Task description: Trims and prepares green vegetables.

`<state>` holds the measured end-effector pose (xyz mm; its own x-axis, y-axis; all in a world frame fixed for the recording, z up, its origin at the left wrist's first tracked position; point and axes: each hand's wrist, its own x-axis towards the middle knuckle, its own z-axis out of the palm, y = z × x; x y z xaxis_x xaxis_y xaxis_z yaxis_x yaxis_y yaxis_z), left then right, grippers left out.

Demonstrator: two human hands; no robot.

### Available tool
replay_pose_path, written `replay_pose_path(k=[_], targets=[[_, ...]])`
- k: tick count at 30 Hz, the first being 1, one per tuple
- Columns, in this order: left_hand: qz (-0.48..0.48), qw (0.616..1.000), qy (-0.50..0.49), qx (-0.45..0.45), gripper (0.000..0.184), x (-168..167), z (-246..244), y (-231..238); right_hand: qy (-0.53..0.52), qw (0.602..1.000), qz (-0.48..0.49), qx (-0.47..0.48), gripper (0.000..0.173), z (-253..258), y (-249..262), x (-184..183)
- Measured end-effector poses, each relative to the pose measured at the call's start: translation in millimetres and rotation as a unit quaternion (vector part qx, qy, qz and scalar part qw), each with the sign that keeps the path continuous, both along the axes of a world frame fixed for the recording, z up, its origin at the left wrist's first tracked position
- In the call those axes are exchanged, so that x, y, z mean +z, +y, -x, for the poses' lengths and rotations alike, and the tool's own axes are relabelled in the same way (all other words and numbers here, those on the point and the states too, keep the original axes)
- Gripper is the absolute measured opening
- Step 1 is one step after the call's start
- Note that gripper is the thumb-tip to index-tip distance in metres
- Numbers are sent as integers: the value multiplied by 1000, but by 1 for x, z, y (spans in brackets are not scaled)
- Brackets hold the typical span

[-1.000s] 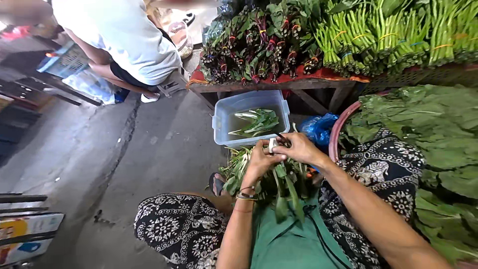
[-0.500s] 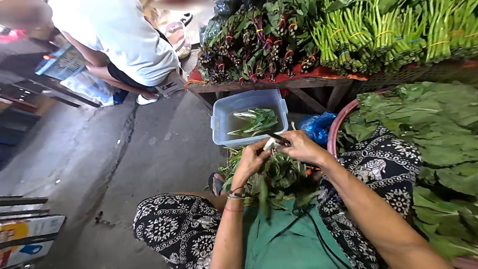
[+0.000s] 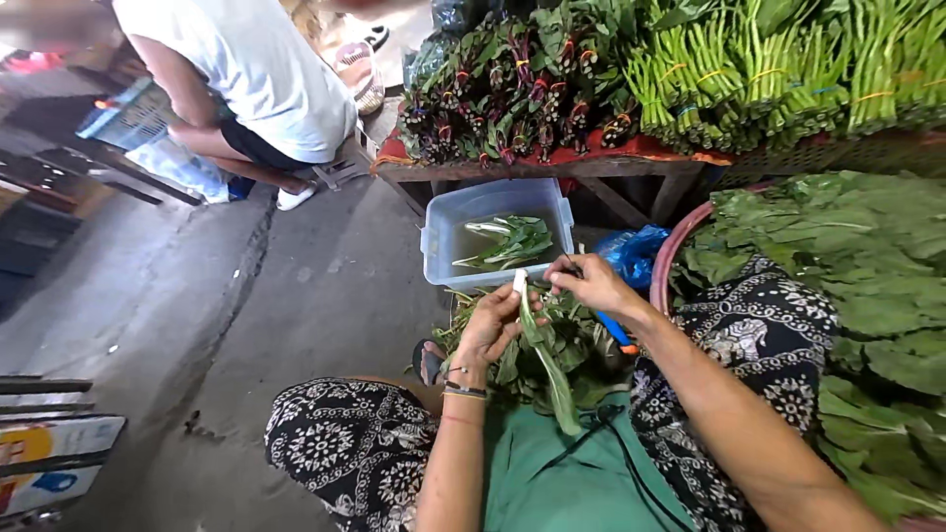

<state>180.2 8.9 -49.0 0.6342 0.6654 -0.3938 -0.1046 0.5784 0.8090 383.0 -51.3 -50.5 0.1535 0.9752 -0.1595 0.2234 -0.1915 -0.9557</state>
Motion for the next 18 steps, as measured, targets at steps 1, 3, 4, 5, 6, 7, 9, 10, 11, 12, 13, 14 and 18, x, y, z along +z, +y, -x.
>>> replay_pose_path(k=[1,3,4,5,6,7,9,10,11,12,13,14,18], targets=[[-56,997,46,13,30,0,-6,-4,2,1000,2,1,17,3,1,-3],[-213,967,137,11,42,-7,-13,-7,-22,1000,-7,-3,22,7,3,-6],[-283,942,178,3,46,-10,-14,-7,-35,999,-13,-3,26,9,3,-5],[-343,915,213,-1,46,-13,-15,-7,-41,999,-18,-3,29,10,3,-5],[-392,887,243,-5,47,-15,-16,-10,-43,999,-18,-4,31,11,2,-7],[-434,860,268,-5,47,-16,-17,-14,-45,999,-16,-9,34,11,0,-10],[-495,818,293,11,48,-12,-21,-19,-54,998,-24,-22,35,13,0,-12],[-518,802,297,23,47,-10,-23,-20,-58,998,-30,-25,35,15,2,-9],[-533,790,302,31,45,-9,-24,-20,-61,997,-31,-27,35,17,2,-6],[-544,781,305,38,44,-11,-25,-21,-66,997,-26,-29,36,20,1,-3],[-553,772,309,44,42,-12,-26,-21,-71,997,-18,-31,36,22,0,-1],[-565,761,314,49,42,-15,-27,-21,-77,996,-9,-31,37,24,-2,-1],[-590,735,330,50,42,-21,-28,-22,-84,996,14,-34,41,33,-3,-7]])
